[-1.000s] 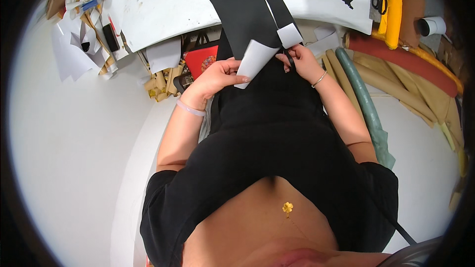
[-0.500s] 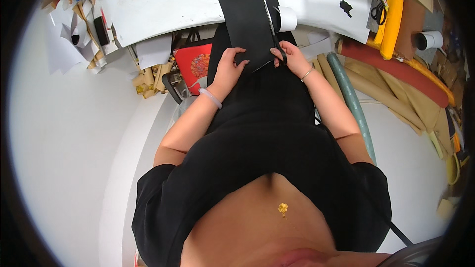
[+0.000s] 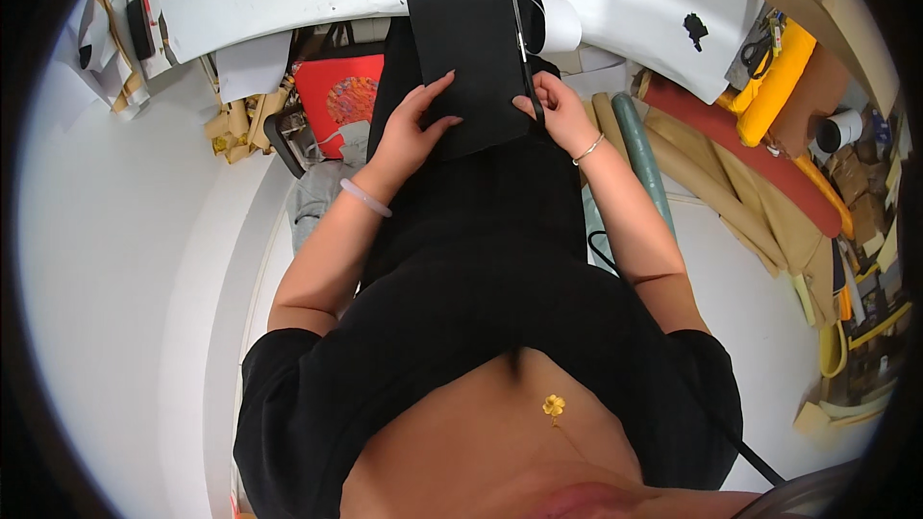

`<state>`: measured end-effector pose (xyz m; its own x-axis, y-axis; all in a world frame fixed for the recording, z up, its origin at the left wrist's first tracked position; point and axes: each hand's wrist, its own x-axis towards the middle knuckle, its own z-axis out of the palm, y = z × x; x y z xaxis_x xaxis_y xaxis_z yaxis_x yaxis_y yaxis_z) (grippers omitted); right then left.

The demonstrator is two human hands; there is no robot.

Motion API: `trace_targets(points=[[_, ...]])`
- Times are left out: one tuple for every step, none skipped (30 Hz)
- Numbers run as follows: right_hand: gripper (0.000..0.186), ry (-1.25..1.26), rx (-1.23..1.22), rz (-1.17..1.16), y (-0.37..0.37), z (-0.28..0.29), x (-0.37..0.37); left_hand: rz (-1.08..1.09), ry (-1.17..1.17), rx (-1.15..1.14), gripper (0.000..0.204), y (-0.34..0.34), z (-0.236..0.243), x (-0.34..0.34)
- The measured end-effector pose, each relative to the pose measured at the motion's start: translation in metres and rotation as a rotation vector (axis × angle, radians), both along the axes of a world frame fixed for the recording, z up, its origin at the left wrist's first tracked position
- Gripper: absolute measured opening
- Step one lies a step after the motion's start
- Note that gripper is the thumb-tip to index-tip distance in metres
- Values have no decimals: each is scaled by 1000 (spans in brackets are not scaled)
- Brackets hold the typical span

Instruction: The person unrolls a roll of black material, cuts a strip from it using scissors, and then wraps the strip around a cardboard box. The person also handles white paper and other materials on the table.

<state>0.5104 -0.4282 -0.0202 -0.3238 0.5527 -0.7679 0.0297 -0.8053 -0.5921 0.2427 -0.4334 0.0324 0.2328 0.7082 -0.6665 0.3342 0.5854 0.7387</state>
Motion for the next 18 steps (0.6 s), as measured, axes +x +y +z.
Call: trace_targets(points=[[26,7,-10,6,4,3,-1,6,-7,-9,68,0,0,-2],[26,24,-15,-2,6,5,-2,11,-12,-14,68,1,3,-3],[26,40,-20,-11,8,7,-3,-8,10,-15,68,3,7,-4],[25,57,-25,-20,10,8,-4,-27,31,-17,68,5,11,-4],[25,45,-28,-1,12,9,-4,-46,51,-19,69,6,11,-6],[24,33,-31,17,14,11,-4,-32,45,1,69,4,8,-7],[24,20,-34,36,17,12,-5,-18,39,21,69,0,4,-8],[24,23,-36,38,18,13,-4,-2,31,36,69,-2,3,-8],[24,25,-39,40,19,13,-4,4,32,36,69,-3,3,-8],[24,28,-42,43,19,14,-4,10,33,34,69,-2,4,-10],[24,9,-35,54,19,15,-5,15,32,32,69,0,5,-10],[24,-9,-28,66,18,17,-6,12,28,2,68,0,5,-11],[24,-27,-21,77,18,17,-6,8,24,-28,68,0,5,-13],[25,-39,-9,86,18,16,-6,7,22,-57,67,-1,4,-14],[25,-50,3,95,17,14,-6,2,23,23,67,-2,2,-16],[25,-61,15,104,16,13,-5,-3,26,103,66,-4,-1,-17],[23,-42,-3,93,14,12,-6,-1,20,136,66,-5,-2,-17],[21,-22,-21,81,13,12,-6,1,13,169,65,-6,-4,-18]])
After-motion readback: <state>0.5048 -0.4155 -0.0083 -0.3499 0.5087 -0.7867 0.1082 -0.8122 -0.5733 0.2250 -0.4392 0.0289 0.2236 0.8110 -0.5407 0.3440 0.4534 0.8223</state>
